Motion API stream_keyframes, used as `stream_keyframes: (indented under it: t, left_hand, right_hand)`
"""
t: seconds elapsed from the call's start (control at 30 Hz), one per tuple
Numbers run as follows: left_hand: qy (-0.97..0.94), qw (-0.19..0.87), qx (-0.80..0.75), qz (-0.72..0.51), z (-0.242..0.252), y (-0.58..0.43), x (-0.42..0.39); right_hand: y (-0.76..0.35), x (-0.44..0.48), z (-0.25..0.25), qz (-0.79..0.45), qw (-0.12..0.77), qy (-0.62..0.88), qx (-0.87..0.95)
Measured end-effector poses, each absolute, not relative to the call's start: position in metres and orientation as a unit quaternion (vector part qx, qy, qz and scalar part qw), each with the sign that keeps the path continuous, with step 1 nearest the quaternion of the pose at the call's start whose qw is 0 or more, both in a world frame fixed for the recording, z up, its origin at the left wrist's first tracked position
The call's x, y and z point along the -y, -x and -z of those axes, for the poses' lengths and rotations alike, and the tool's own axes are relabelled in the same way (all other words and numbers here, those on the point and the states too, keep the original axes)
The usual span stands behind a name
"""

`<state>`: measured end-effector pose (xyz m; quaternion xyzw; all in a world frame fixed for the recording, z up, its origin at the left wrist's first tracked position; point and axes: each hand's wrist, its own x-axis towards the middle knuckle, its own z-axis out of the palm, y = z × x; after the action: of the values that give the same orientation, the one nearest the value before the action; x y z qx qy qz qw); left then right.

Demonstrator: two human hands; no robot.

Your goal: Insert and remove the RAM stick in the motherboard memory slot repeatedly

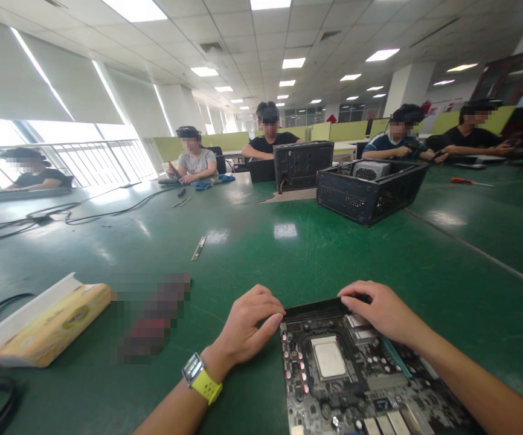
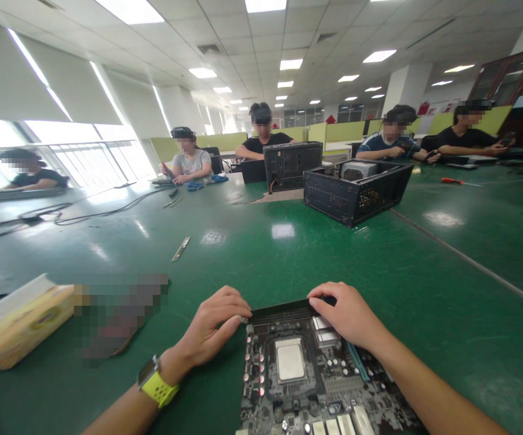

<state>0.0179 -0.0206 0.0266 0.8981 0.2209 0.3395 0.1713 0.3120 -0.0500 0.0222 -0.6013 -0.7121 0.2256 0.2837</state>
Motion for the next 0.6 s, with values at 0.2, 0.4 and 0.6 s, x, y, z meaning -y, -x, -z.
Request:
stream_keyframes:
  t: [0.2,0.4,0.6]
  left_hand:
    - [-0.898,0.174,-0.221,-0.339,-0.0268,-0.0187,0.0205]
    - [-0.897,0.178,-0.219,-0.339,-0.027,-0.0186,0.0207]
    - [-0.898,0.177,-0.219,-0.338,-0.0257,-0.0181,0.0214]
  right_hand:
    - [-0.312,0.0505,-0.0236,-0.227,0.285,0.601,0.711]
    - [-0.3123,0.0508,-0.0241,-0.233,0.29,0.598,0.71]
    - [-0.3116,0.0503,-0.0234,-0.241,0.298,0.593,0.708]
